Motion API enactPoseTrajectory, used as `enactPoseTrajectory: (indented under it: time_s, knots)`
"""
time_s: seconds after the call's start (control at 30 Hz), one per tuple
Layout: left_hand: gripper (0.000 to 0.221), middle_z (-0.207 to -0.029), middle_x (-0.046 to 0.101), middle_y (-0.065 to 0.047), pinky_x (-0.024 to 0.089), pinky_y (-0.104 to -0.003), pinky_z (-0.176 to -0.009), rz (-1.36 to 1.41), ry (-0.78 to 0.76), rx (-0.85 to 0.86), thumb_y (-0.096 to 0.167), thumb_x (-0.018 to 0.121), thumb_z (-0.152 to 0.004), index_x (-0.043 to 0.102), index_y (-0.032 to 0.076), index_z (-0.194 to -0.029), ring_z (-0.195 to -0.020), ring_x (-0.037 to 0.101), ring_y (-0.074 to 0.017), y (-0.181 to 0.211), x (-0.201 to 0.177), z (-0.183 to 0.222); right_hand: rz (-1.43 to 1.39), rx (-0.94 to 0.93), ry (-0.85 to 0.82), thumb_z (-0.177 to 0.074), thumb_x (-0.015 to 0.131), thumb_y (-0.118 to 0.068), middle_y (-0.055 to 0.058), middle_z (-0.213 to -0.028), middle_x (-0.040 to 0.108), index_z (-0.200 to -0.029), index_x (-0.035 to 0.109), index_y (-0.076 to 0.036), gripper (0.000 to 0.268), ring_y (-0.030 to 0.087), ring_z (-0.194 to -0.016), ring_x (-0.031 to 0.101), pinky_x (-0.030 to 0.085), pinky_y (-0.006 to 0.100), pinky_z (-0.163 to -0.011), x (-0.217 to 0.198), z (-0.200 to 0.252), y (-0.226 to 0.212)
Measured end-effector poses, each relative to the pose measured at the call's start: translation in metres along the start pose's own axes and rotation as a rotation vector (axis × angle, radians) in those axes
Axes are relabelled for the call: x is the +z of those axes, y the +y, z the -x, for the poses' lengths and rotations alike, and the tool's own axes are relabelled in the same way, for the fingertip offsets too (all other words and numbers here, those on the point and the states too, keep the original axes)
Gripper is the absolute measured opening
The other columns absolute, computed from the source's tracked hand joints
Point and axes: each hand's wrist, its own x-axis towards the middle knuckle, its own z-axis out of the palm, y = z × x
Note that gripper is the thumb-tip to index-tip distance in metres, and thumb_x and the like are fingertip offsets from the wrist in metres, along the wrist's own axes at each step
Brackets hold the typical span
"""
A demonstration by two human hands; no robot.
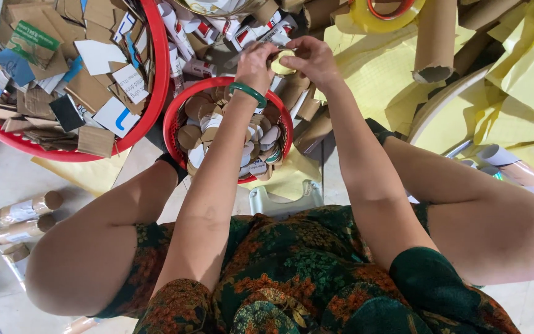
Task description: Wrapping cardboard tubes in yellow paper and applying labels and tape.
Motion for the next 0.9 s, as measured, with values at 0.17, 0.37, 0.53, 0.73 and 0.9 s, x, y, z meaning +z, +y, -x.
enactPoseTrajectory:
  time_s: [0.17, 0.37, 0.53, 0.73, 0.9]
  knots:
    - [0.021, -0.098, 0.076, -0.008, 0.055, -0.043, -0.094, 0.155, -0.078, 0.051, 0.007, 0.077, -0.085, 0.074, 0.009, -0.105, -0.094, 0.071, -0.0270, -0.008, 0.006, -0.008, 0.575, -0.385, 0.221, -0.072, 0.092, -0.014, 0.008, -0.084, 0.071, -0.101, 0.073, -0.007, 0.035, 0.018, -0.072, 0.065, 0.054, 0.036, -0.065, 0.000, -0.028, 0.035]
    - [0.013, -0.083, 0.077, -0.005, 0.057, -0.036, -0.077, 0.223, -0.158, -0.255, 0.018, 0.085, -0.082, 0.075, 0.010, -0.085, -0.073, 0.073, -0.0186, 0.018, -0.016, -0.019, 0.640, -0.615, 0.428, -0.077, 0.083, -0.001, 0.014, -0.088, 0.065, -0.090, 0.066, -0.002, 0.021, 0.032, -0.086, 0.065, 0.053, 0.043, -0.074, 0.020, -0.014, 0.035]
    - [0.023, -0.077, 0.075, -0.007, 0.060, -0.034, -0.066, 0.222, -0.107, -0.242, 0.015, 0.088, -0.073, 0.069, 0.006, -0.081, -0.067, 0.073, -0.0172, -0.001, -0.005, -0.027, 0.147, -0.312, 0.255, -0.080, 0.081, -0.005, 0.010, -0.089, 0.067, -0.101, 0.069, -0.006, 0.024, 0.025, -0.079, 0.066, 0.052, 0.038, -0.072, 0.014, -0.001, 0.027]
    - [0.025, -0.083, 0.073, -0.011, 0.062, -0.036, -0.075, 0.078, -0.231, -0.395, 0.013, 0.082, -0.078, 0.062, 0.004, -0.089, -0.077, 0.076, -0.0250, 0.002, 0.010, -0.035, 0.273, -0.386, 0.358, -0.078, 0.076, -0.003, 0.008, -0.097, 0.065, -0.106, 0.066, -0.005, 0.030, 0.025, -0.081, 0.069, 0.058, 0.039, -0.070, 0.028, -0.005, 0.049]
    - [0.034, -0.094, 0.072, -0.020, 0.056, -0.045, -0.084, -0.129, -0.113, -0.289, 0.011, 0.084, -0.075, 0.062, 0.003, -0.099, -0.096, 0.069, -0.0398, -0.024, 0.034, -0.045, 0.591, -0.711, 0.412, -0.077, 0.075, 0.001, 0.009, -0.095, 0.070, -0.104, 0.066, -0.003, 0.029, 0.030, -0.094, 0.066, 0.057, 0.043, -0.083, 0.003, -0.020, 0.032]
